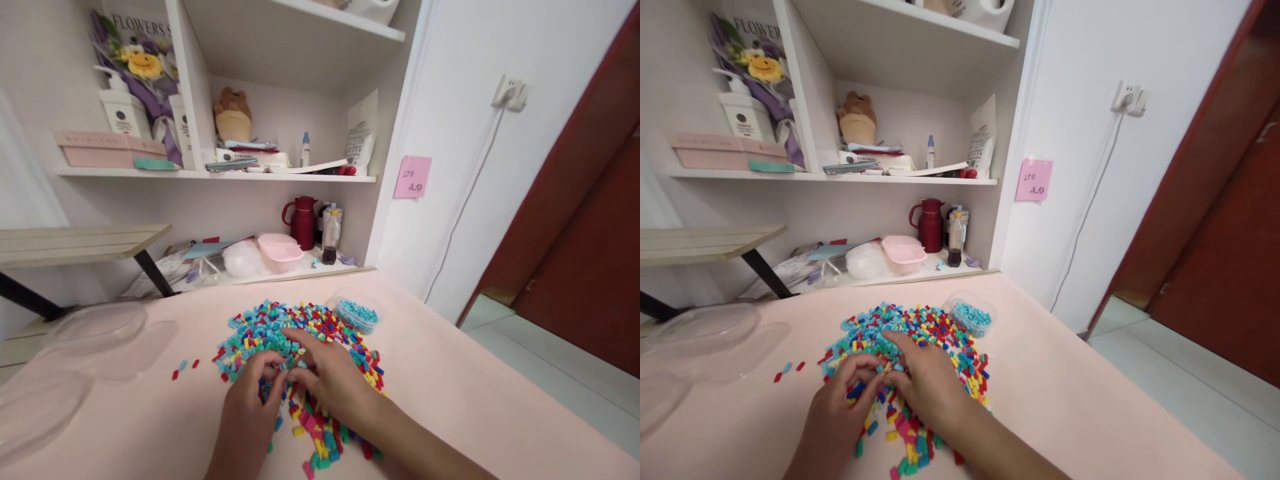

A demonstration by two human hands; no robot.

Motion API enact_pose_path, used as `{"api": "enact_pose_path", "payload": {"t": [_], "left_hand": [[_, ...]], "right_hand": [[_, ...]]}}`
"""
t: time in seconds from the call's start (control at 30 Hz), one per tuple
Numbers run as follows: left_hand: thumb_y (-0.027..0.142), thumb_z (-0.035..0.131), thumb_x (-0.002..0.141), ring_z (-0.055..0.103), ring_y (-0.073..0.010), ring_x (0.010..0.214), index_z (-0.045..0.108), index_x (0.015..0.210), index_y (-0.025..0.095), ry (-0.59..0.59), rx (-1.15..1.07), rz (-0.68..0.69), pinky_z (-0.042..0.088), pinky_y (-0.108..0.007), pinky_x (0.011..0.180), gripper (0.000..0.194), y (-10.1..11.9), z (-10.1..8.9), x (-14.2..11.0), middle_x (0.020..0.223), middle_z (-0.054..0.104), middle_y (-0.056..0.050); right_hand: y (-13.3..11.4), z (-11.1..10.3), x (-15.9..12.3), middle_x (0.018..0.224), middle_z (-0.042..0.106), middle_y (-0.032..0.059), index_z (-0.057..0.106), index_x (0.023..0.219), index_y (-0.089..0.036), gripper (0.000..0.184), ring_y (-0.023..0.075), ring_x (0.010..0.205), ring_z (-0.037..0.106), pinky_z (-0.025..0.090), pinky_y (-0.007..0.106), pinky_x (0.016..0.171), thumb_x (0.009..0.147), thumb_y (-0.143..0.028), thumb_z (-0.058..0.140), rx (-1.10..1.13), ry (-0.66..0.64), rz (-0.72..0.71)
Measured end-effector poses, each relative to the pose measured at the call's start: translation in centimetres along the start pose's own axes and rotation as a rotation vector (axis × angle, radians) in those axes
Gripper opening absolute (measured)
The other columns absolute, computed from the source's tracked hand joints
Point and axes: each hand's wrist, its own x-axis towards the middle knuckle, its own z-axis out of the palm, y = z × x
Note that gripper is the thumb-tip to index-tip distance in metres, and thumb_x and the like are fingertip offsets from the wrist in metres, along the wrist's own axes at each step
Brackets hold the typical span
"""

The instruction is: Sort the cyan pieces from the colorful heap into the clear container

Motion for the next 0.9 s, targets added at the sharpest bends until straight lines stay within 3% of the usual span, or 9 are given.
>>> {"api": "enact_pose_path", "payload": {"t": [0.13,0.23,0.3,0.4,0.53,0.7,0.9], "left_hand": [[0.034,0.063,0.077,0.069,-0.0168,0.063,0.055,0.086,0.024,-0.065,-0.377,-0.201,0.053,-0.026,0.062,0.016,0.7,0.4,0.3,0.068,0.069,0.002],[0.034,0.069,0.069,0.067,-0.0151,0.059,0.053,0.082,0.023,-0.033,-0.593,-0.336,0.053,-0.025,0.06,0.024,1.2,0.8,0.7,0.064,0.067,0.004],[0.034,0.072,0.066,0.067,-0.0144,0.058,0.054,0.081,0.022,-0.008,-0.625,-0.367,0.054,-0.024,0.061,0.026,1.3,0.9,0.8,0.064,0.067,0.004],[0.037,0.07,0.07,0.066,-0.0149,0.057,0.057,0.085,0.022,-0.059,-0.567,-0.315,0.053,-0.025,0.058,0.025,0.8,1.0,0.6,0.063,0.066,0.003],[0.036,0.064,0.077,0.066,-0.0156,0.059,0.067,0.096,0.022,-0.161,-0.35,-0.176,0.053,-0.024,0.058,0.023,0.0,0.9,0.1,0.062,0.066,0.002],[0.027,0.06,0.077,0.068,-0.0161,0.065,0.072,0.096,0.024,-0.15,-0.162,0.05,0.056,-0.025,0.064,0.023,-0.3,0.8,0.2,0.084,0.073,-0.003],[0.031,0.058,0.08,0.069,-0.0169,0.067,0.073,0.097,0.024,-0.169,-0.036,0.116,0.056,-0.026,0.062,0.024,-0.1,0.4,0.4,0.091,0.075,-0.005]], "right_hand": [[0.4,0.2,0.3,0.072,0.069,-0.0009,0.057,0.127,-0.027,0.039,0.0155,0.055,0.065,0.047,0.023,0.053,0.089,-0.025,0.051,0.29,-0.058,0.055],[0.5,0.1,0.3,0.068,0.068,-0.0005,0.068,0.11,-0.025,0.026,0.015,0.055,0.062,0.045,0.023,0.056,0.088,-0.028,0.055,0.128,0.022,0.002],[0.3,0.0,0.2,0.071,0.07,-0.0004,0.066,0.115,-0.028,0.031,0.0159,0.059,0.063,0.044,0.023,0.06,0.085,-0.027,0.059,-0.044,0.066,-0.046],[-0.1,-0.2,-0.2,0.082,0.074,0.0008,0.053,0.133,-0.034,0.05,0.0194,0.07,0.066,0.044,0.025,0.066,0.084,-0.026,0.059,-0.229,0.042,-0.074],[-0.2,-0.3,-0.3,0.096,0.075,0.0029,0.045,0.138,-0.038,0.059,0.0237,0.083,0.069,0.044,0.027,0.072,0.082,-0.025,0.058,-0.421,-0.032,-0.093],[-0.2,-0.5,-0.3,0.096,0.075,0.0024,0.037,0.143,-0.037,0.065,0.0239,0.082,0.069,0.04,0.026,0.067,0.082,-0.024,0.056,-0.572,-0.094,-0.109],[-0.3,-0.7,-0.4,0.094,0.075,0.0013,0.029,0.147,-0.037,0.069,0.0229,0.079,0.069,0.037,0.026,0.064,0.083,-0.026,0.055,-0.622,-0.104,-0.14]]}}
